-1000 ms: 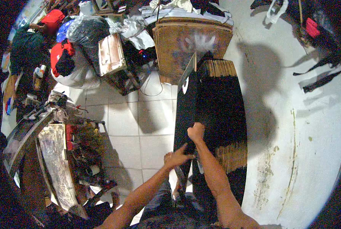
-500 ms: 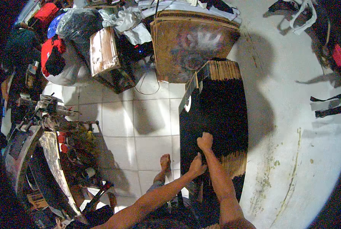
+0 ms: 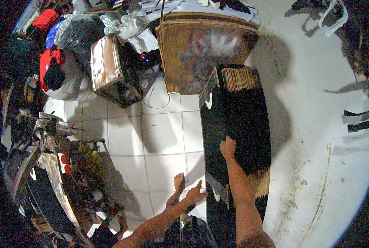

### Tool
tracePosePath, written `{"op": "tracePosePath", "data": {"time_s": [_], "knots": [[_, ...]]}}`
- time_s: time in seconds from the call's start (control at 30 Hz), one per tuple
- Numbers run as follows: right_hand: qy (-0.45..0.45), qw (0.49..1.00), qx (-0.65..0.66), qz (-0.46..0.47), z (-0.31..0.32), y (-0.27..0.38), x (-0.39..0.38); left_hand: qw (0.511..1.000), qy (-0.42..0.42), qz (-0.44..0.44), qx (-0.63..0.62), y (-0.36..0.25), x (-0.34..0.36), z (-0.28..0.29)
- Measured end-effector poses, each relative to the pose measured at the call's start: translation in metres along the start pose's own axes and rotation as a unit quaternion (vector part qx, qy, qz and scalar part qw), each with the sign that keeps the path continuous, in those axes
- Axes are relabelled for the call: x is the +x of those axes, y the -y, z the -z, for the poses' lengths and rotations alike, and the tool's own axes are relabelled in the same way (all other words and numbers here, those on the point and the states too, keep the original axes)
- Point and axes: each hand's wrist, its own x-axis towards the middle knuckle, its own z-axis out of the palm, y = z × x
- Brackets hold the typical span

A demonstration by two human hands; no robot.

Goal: The person assists a coworker by taking printed black t-shirts from a screen printing press and stacking them on a nearby pile. The coworker operates the press while the camera wearer handles the finished garments.

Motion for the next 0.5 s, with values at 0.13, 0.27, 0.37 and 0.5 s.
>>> {"op": "tracePosePath", "data": {"time_s": [0.13, 0.27, 0.37, 0.5], "knots": [[-0.026, 0.999, -0.038, -0.014, -0.023, -0.008, 0.000, 0.999, 0.024, 0.012, -0.021, 0.024, -0.005, -0.014], [-0.020, 0.999, -0.024, -0.030, -0.030, -0.015, -0.001, 0.999, 0.045, 0.017, -0.017, 0.026, -0.002, -0.016], [-0.022, 0.998, -0.022, -0.046, -0.029, -0.015, 0.001, 0.998, 0.054, 0.009, -0.019, 0.039, 0.011, -0.023], [-0.014, 0.998, -0.033, -0.060, -0.022, -0.012, 0.002, 0.999, 0.023, -0.038, 0.000, 0.090, 0.045, -0.053]]}}
